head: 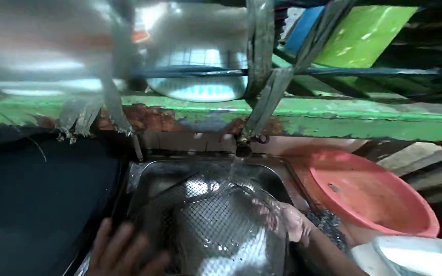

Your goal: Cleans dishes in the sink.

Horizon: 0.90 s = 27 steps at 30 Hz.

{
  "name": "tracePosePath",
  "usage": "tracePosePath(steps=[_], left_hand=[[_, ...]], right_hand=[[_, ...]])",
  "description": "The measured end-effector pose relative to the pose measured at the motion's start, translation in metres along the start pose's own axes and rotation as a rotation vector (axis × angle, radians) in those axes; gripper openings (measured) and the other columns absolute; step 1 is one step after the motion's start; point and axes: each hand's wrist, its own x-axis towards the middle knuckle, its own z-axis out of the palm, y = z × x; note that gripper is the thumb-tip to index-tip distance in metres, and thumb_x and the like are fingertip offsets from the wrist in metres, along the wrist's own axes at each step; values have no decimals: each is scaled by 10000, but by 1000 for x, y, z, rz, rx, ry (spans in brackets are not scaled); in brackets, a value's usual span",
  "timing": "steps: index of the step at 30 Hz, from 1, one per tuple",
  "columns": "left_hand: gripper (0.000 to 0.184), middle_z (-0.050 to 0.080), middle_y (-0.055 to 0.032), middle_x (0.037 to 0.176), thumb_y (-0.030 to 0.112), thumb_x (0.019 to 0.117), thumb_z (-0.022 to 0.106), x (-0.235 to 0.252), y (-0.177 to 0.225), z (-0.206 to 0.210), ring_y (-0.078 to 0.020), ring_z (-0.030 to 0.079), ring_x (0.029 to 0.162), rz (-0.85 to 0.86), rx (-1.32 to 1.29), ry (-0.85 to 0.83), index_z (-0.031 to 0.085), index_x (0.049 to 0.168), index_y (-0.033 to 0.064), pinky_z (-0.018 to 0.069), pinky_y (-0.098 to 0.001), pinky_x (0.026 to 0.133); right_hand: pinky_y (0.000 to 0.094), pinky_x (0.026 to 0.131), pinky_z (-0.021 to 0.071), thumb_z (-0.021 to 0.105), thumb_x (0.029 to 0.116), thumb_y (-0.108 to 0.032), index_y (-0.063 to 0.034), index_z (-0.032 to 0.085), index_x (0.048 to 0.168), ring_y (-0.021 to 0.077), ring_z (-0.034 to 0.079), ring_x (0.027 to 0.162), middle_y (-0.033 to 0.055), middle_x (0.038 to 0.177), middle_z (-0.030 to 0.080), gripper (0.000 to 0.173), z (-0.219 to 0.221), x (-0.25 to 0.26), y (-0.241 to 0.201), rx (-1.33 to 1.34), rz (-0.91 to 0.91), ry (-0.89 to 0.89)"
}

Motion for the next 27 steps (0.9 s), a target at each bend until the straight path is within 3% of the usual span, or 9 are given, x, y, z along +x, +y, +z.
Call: tracePosePath(steps=[2,5,8,11,12,15,17,20,27], left_hand=[[588,265,-433,1547,147,1001,595,-8,-5,26,-457,261,1509,-370,-78,18,367,1453,-151,250,-484,1232],[548,522,-277,1451,177,1044,537,-40,-6,69,-276,533,1356,-814,-317,-24,400,1479,-127,445,-378,1119],[466,581,-214,1393,197,1111,290,-41,-3,89,-268,592,1268,-1134,-682,-93,457,1452,-73,491,-428,1080],[400,652,-83,1007,293,1118,348,-1,6,95,-128,642,828,-1508,-985,217,561,1289,0,568,-334,729],[349,652,-47,921,277,1110,385,9,9,95,-89,632,741,-1533,-937,267,589,1229,19,564,-287,653],[428,630,-216,1212,233,1106,398,23,7,99,-214,623,1015,-1334,-640,211,533,1389,-59,523,-404,923],[424,629,-197,1120,247,1117,379,27,-4,117,-192,605,912,-1335,-629,143,545,1359,-60,531,-374,843],[372,525,-47,738,323,1120,389,27,-24,148,-107,459,522,-1591,-861,54,593,1155,14,439,-270,482],[411,483,-8,629,362,1121,364,14,-27,157,-88,429,450,-1578,-977,183,583,1044,23,414,-246,424]], right_hand=[[259,533,569,143,1092,-293,-143,637,998,98,647,575,16,736,687,524,0,-4,6,42,-40,62],[306,592,601,205,1093,-257,-158,630,1046,133,698,662,38,792,717,439,-3,-5,25,137,-149,100],[312,556,595,250,1106,-262,-141,625,1116,151,690,638,70,808,714,395,-11,-5,42,208,-227,143],[311,559,592,272,1118,-248,-144,564,1196,145,671,621,62,800,686,320,-17,-9,42,156,-306,205],[308,563,596,276,1115,-238,-142,558,1216,142,674,622,57,795,685,314,-15,-11,41,133,-333,218],[299,607,611,264,1119,-230,-138,519,1276,134,689,672,46,830,687,313,-7,-11,34,101,-413,217],[285,519,558,300,1129,-261,-110,534,1220,125,626,580,40,750,631,292,-1,-3,30,101,-370,345],[256,414,458,330,1126,-335,-96,568,1069,100,490,442,8,625,526,342,13,2,21,11,-170,569],[277,448,487,332,1130,-330,-91,526,1190,122,538,494,42,700,569,314,18,5,18,-58,-248,547]])
